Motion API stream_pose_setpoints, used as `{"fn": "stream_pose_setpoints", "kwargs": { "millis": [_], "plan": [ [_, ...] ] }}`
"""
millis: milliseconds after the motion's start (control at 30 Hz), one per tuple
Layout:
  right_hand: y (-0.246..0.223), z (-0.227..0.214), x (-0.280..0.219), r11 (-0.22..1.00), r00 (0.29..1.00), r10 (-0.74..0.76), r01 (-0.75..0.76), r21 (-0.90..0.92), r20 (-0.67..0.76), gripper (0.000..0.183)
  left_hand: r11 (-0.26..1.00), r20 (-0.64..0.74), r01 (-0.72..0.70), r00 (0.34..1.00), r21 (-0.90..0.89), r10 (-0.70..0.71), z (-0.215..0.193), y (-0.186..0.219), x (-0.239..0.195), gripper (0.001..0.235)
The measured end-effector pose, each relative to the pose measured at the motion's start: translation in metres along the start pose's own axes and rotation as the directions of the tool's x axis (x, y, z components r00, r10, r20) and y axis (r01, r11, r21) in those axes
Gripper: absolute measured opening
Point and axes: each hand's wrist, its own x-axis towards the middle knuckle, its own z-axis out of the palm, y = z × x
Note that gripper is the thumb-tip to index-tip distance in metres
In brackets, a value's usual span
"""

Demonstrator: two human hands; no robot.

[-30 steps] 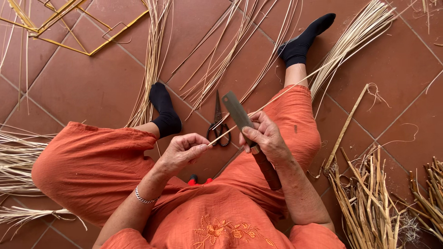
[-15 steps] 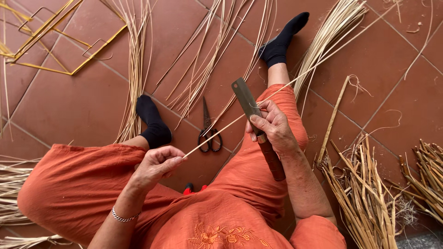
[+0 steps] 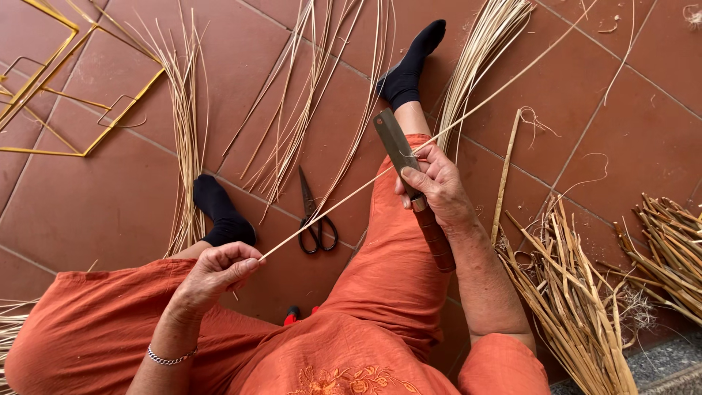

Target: The person sits on a tiled floor and uses a knife to shave and smooth individual bamboo strips. They repeatedly pick up strips, run the blade along their length to remove fibers, and place the finished pieces into a pile.

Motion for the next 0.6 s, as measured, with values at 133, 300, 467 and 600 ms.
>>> {"fn": "stream_pose_setpoints", "kwargs": {
  "millis": [133, 300, 467, 600],
  "plan": [
    [0.0, -0.006, 0.001, 0.999, 0.999, 0.023, -0.024, -0.022, -0.027, 0.019, 0.999, 0.055, 0.021, 0.998, -0.048, -0.019, -0.001, 0.0, 0.004, 0.022],
    [-0.003, -0.018, 0.001, 0.999, 0.998, -0.031, 0.03, -0.018, -0.049, 0.019, 0.998, 0.053, 0.057, 0.997, -0.015, -0.056, -0.003, 0.002, 0.008, 0.023],
    [-0.006, -0.031, 0.002, 0.999, 0.991, -0.054, 0.054, -0.004, -0.122, 0.02, 0.998, 0.074, 0.066, 0.995, 0.024, -0.067, -0.009, 0.013, 0.013, 0.023],
    [-0.008, -0.043, -0.001, 0.996, 0.987, -0.082, 0.076, -0.052, -0.14, 0.019, 0.985, 0.043, 0.084, 0.995, 0.152, -0.091, -0.014, 0.027, 0.018, 0.022]
  ]
}}
